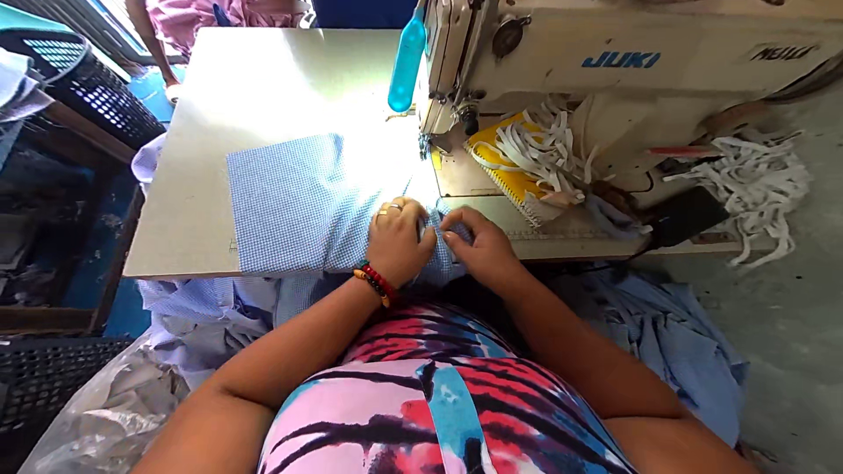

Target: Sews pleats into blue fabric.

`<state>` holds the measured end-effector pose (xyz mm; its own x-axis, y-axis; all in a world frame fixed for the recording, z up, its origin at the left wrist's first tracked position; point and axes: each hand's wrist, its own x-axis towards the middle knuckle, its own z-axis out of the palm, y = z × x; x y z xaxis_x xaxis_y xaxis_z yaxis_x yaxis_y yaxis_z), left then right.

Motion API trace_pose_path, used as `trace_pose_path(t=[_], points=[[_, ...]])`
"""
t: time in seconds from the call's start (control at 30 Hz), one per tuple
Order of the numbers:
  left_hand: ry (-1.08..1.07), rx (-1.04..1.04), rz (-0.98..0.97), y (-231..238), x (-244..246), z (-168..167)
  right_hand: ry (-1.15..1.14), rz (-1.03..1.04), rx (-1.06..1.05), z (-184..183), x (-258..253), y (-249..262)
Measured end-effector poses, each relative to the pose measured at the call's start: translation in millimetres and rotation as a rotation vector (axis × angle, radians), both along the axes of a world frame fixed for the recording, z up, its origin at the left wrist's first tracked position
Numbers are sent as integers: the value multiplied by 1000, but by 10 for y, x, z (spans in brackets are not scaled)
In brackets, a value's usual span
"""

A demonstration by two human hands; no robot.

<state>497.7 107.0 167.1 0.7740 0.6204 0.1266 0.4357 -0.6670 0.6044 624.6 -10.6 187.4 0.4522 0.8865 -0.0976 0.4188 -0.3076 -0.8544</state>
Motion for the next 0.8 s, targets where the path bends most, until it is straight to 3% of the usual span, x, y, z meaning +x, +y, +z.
trace_pose_path(t=[0.1, 0.23, 0.3, 0.37, 0.43, 0.53, 0.63, 0.7, 0.8], points=[[97, 50, 88, 79, 41, -70, -62, 45, -87, 127, 269, -188], [157, 71, 124, 75, 59, -64, -685, -69, -296, 117, 580, -159], [156, 96, 112, 74, 62, -64, -833, -133, -280, 72, 488, -109], [164, 103, 104, 71, 69, -39, -774, -117, -372, 165, 295, -52], [181, 88, 100, 57, 93, -10, -465, -53, -452, 248, 293, 57], [168, 84, 75, 52, 116, 1, -187, -77, -305, 109, 270, 214], [61, 124, 56, -5, 87, 32, -195, -148, -169, 76, 6, 276], [46, 97, 75, -72, 68, 95, -220, -163, -186, 102, -141, 284], [-8, -244, 124, -115, 78, 209, -208, -184, -130, 70, -254, 194]])
